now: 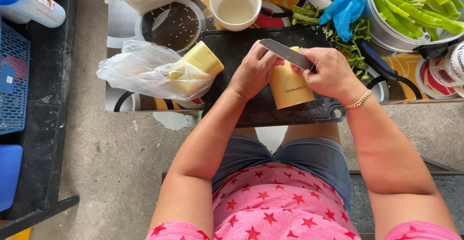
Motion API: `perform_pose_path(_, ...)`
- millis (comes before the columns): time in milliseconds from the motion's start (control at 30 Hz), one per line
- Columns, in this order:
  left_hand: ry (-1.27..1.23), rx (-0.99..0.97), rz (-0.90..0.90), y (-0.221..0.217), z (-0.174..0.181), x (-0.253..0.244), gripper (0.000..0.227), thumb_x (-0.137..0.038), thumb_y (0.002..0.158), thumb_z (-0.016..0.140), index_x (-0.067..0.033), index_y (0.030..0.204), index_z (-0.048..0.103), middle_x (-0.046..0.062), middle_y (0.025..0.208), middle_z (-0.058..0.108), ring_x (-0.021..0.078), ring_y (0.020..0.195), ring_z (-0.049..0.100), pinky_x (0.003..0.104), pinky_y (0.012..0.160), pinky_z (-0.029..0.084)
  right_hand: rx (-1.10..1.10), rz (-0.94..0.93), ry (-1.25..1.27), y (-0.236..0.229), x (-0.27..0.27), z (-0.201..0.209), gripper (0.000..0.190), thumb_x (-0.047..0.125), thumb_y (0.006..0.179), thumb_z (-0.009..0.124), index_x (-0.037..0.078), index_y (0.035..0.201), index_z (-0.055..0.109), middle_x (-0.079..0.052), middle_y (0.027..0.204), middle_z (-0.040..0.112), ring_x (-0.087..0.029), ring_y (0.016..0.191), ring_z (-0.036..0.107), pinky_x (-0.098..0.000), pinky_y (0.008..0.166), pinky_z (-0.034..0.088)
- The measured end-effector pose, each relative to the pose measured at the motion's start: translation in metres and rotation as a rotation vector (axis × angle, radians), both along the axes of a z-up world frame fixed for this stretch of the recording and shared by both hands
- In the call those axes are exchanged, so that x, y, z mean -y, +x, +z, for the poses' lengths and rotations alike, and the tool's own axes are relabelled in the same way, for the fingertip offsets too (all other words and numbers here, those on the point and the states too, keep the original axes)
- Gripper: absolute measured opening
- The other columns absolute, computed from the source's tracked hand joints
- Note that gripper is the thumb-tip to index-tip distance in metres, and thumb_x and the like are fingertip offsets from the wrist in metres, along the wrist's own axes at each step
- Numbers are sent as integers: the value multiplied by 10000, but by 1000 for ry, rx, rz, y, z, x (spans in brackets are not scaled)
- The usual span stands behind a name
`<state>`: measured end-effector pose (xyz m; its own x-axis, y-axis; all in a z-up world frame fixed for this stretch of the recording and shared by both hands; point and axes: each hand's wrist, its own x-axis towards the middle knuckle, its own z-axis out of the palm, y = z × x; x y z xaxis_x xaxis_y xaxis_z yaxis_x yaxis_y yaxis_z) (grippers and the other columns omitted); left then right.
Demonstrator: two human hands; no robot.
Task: The person unpackages cheese, cuts it into thick blocks, then slices it into smaller sticks on a cutting board, placing some pieces onto a plate.
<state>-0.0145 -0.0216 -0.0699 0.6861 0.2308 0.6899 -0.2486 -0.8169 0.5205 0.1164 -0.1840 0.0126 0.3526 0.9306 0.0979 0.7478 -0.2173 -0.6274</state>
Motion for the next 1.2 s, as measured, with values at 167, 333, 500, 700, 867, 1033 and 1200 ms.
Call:
perform_pose_path(167, -21, 26, -5, 1, 0, 0, 177, -31, 900, 725, -57, 1040, 621, 99, 1021, 596, 303, 962, 602, 395, 847, 539, -29, 18, 35, 7, 8, -12, 232, -43, 801, 564, 71, 942, 709, -100, 833, 701, -224, 739, 688, -323, 693, 537)
perform_pose_path(333, -153, 28, 27, -5, 5, -5, 107, -44, 941, 709, -74, 1002, 626, 88, 1009, 588, 288, 970, 609, 374, 849, 532, -227, 48, 34, 35, 29, -31, 235, -101, 812, 550, 19, 951, 697, -18, 784, 666, -124, 729, 605, -268, 690, 517)
perform_pose_path(500, -181, 10, -51, -11, 15, -10, 93, -18, 988, 652, -67, 1040, 594, 87, 1103, 606, 315, 1043, 569, 386, 931, 499, -459, -89, 178, 46, 57, -38, 88, -1, 972, 694, 25, 1056, 709, 79, 768, 574, -28, 717, 485, -208, 678, 437)
perform_pose_path(700, -173, -15, -130, -13, 22, -10, 205, -68, 923, 727, -77, 1083, 600, 53, 1066, 639, 313, 1052, 559, 399, 955, 486, -331, 3, 148, 24, 42, -30, 405, 84, 886, 791, 80, 1286, 722, 40, 817, 395, -78, 727, 378, -251, 628, 339)
perform_pose_path(867, -120, -4, -120, -14, 21, -11, 227, -59, 865, 763, -132, 1075, 719, 44, 1026, 625, 297, 1029, 562, 395, 919, 512, -152, 50, 184, 14, 6, -37, 253, 109, 898, 818, 65, 1130, 728, -20, 1003, 483, -138, 877, 492, -273, 730, 446)
perform_pose_path(1033, -151, -48, -105, -12, 13, -13, 231, -7, 824, 749, -158, 999, 749, 27, 1009, 630, 267, 1027, 582, 377, 903, 535, -77, 42, 266, 12, 2, -40, 194, 83, 852, 842, 98, 1042, 806, -25, 975, 509, -172, 945, 517, -290, 827, 492)
perform_pose_path(1200, -166, -46, -108, -10, 9, -14, 196, -12, 829, 747, -144, 973, 735, 32, 1010, 634, 275, 1037, 581, 369, 897, 531, -108, 91, 183, 15, -1, -37, 214, -70, 810, 685, 72, 958, 746, -58, 1004, 484, -201, 965, 525, -292, 842, 514)
